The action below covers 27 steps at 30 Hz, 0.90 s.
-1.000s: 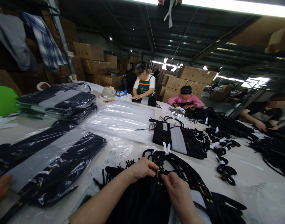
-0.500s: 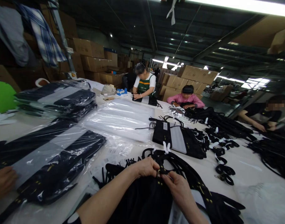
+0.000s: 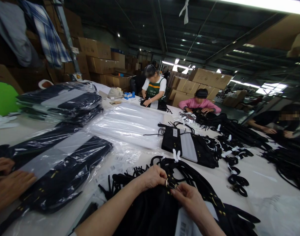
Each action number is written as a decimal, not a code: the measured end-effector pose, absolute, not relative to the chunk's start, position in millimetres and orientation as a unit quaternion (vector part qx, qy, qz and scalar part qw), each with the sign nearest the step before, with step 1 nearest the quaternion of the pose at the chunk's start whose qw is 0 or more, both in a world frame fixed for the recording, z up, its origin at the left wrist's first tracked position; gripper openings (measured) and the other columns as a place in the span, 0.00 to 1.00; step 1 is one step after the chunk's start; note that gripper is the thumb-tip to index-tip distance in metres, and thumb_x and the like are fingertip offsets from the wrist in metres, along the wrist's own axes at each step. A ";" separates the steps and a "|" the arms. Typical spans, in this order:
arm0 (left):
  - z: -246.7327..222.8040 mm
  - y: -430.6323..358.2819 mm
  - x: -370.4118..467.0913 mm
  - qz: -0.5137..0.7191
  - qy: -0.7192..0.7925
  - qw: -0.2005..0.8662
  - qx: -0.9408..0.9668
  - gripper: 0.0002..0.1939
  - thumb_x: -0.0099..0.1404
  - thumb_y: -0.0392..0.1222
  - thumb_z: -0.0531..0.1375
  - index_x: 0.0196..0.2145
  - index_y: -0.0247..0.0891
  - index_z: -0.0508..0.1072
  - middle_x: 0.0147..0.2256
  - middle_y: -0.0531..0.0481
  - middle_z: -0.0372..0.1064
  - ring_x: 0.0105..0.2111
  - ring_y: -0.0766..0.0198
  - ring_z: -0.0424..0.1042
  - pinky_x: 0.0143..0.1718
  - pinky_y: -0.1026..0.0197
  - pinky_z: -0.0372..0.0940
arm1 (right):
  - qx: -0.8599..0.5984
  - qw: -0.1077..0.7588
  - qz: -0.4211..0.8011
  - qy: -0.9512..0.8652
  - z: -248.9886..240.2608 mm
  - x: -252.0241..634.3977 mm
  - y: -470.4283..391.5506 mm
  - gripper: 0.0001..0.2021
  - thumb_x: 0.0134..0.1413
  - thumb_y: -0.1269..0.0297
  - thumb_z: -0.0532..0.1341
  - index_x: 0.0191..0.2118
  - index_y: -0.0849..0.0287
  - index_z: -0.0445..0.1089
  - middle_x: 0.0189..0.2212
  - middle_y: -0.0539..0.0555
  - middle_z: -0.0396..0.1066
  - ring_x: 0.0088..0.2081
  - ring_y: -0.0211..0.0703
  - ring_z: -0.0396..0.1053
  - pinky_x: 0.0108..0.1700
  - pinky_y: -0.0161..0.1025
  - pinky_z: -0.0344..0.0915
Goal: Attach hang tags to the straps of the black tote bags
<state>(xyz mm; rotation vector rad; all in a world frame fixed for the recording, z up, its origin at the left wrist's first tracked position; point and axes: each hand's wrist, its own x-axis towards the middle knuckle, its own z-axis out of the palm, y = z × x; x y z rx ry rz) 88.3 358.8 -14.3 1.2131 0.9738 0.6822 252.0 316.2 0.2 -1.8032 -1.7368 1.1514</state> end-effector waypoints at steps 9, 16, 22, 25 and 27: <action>2.7 346.3 61.5 0.341 0.429 0.717 0.430 0.05 0.39 0.34 0.62 0.19 0.31 0.73 0.19 0.52 0.68 0.21 0.69 0.62 0.26 0.65 0.54 | -0.565 0.324 0.662 -0.369 8.5 252.2 300.2 0.19 0.29 0.59 0.70 0.25 0.61 0.61 0.15 0.45 0.64 0.18 0.29 0.57 0.23 0.29 0.50; 13.9 331.1 55.9 0.349 0.371 0.731 0.454 0.06 0.43 0.36 0.63 0.22 0.30 0.72 0.23 0.49 0.71 0.21 0.72 0.62 0.22 0.69 0.51 | -0.511 0.364 0.728 -0.277 21.6 252.4 286.8 0.24 0.26 0.67 0.72 0.34 0.61 0.64 0.21 0.48 0.70 0.23 0.33 0.67 0.29 0.30 0.61; 18.8 300.1 56.1 0.366 0.399 0.738 0.404 0.09 0.47 0.40 0.62 0.24 0.32 0.69 0.21 0.53 0.66 0.16 0.74 0.61 0.15 0.72 0.49 | -0.494 0.338 0.755 -0.267 17.0 247.4 276.6 0.24 0.26 0.65 0.72 0.34 0.64 0.64 0.23 0.52 0.72 0.23 0.34 0.67 0.27 0.31 0.61; 17.9 284.4 58.6 0.356 0.384 0.754 0.396 0.10 0.48 0.42 0.62 0.26 0.33 0.68 0.22 0.55 0.63 0.15 0.75 0.60 0.13 0.72 0.49 | -0.494 0.314 0.763 -0.273 14.2 241.3 273.0 0.20 0.28 0.62 0.71 0.30 0.63 0.65 0.19 0.49 0.68 0.20 0.33 0.64 0.22 0.30 0.59; 15.8 275.6 59.2 0.350 0.374 0.760 0.401 0.11 0.49 0.43 0.62 0.29 0.34 0.68 0.21 0.56 0.62 0.14 0.75 0.60 0.12 0.73 0.50 | -0.486 0.295 0.772 -0.284 11.7 237.4 272.1 0.19 0.28 0.60 0.70 0.28 0.63 0.65 0.18 0.47 0.66 0.19 0.33 0.63 0.19 0.30 0.57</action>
